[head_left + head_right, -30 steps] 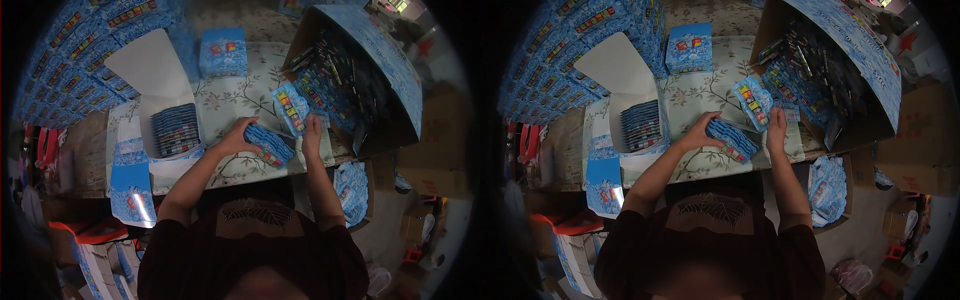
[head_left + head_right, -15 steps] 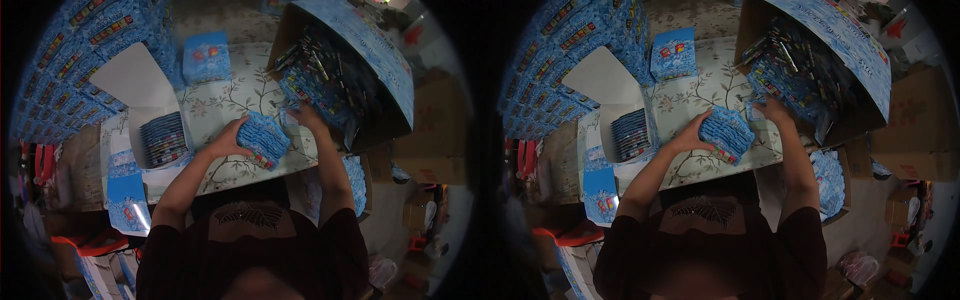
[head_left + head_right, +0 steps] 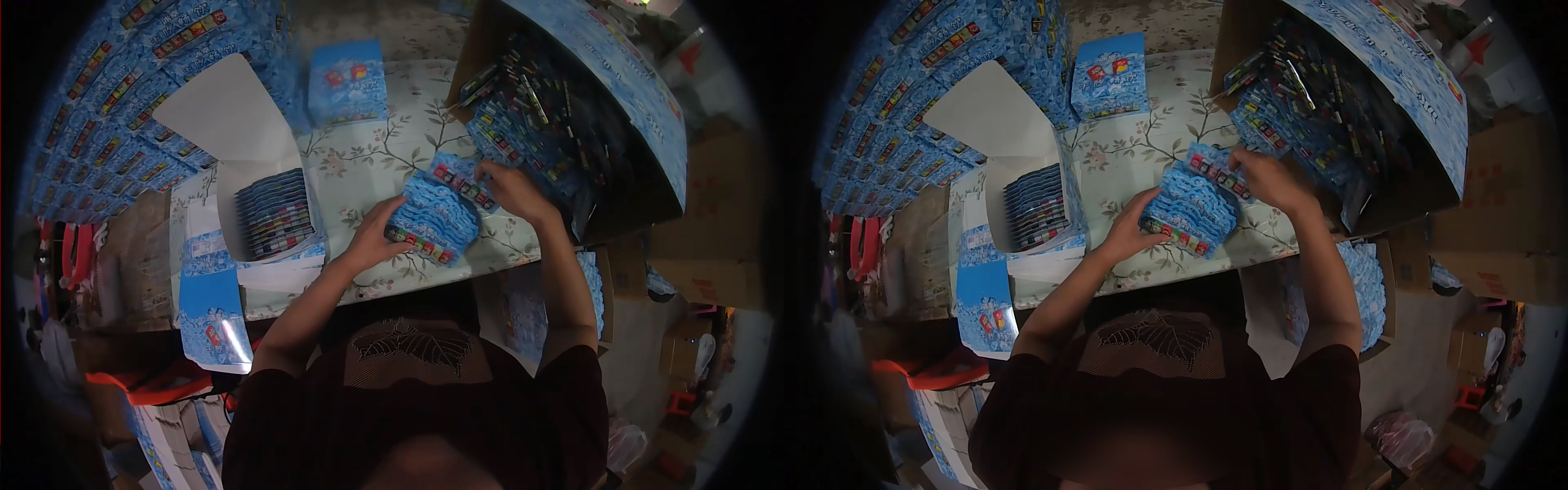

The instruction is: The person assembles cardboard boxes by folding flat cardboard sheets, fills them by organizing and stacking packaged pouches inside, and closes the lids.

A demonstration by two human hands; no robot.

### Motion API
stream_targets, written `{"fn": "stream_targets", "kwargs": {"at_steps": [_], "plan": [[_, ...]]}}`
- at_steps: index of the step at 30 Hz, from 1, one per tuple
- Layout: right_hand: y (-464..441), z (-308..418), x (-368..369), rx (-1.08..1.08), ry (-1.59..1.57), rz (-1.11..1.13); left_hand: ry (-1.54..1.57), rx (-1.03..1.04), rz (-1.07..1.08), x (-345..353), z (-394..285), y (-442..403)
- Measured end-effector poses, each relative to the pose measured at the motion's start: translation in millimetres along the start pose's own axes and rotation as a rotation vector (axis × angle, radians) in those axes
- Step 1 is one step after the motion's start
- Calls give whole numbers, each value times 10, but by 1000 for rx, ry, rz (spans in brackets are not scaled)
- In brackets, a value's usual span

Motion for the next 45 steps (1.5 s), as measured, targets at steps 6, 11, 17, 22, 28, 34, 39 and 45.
{"fn": "stream_targets", "kwargs": {"at_steps": [6, 11, 17, 22, 28, 34, 39, 45], "plan": [[-4, 429, -192, -117, -106, -210, -45, 24, -117, -4, -10, 117], [350, 539, 171, 26, -437, -179, 79, -40, -87, -24, -25, 26], [534, 573, 925, 92, -131, -375, 80, -28, -59, -128, 113, 227], [486, 694, 1030, 73, 174, -314, 113, -8, -134, -39, 78, 513], [384, 707, 974, 108, 244, -330, -178, 31, -279, 74, -25, 586], [327, 774, 1049, 144, 170, -115, -189, 32, -259, -16, -112, 718], [259, 732, 1227, 158, -68, 12, -153, -12, -238, -183, -187, 796], [290, 887, 943, 89, 289, -213, -154, -43, -282, 10, -52, 549]]}}
Point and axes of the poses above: each hand's wrist, its own y-axis away from the middle knuckle, its own x-axis out of the palm, z = x × y, the point moved 8 cm from there along -y, towards the middle knuckle, and after that the axes turned 10 degrees about z, right-handed, at the moved point
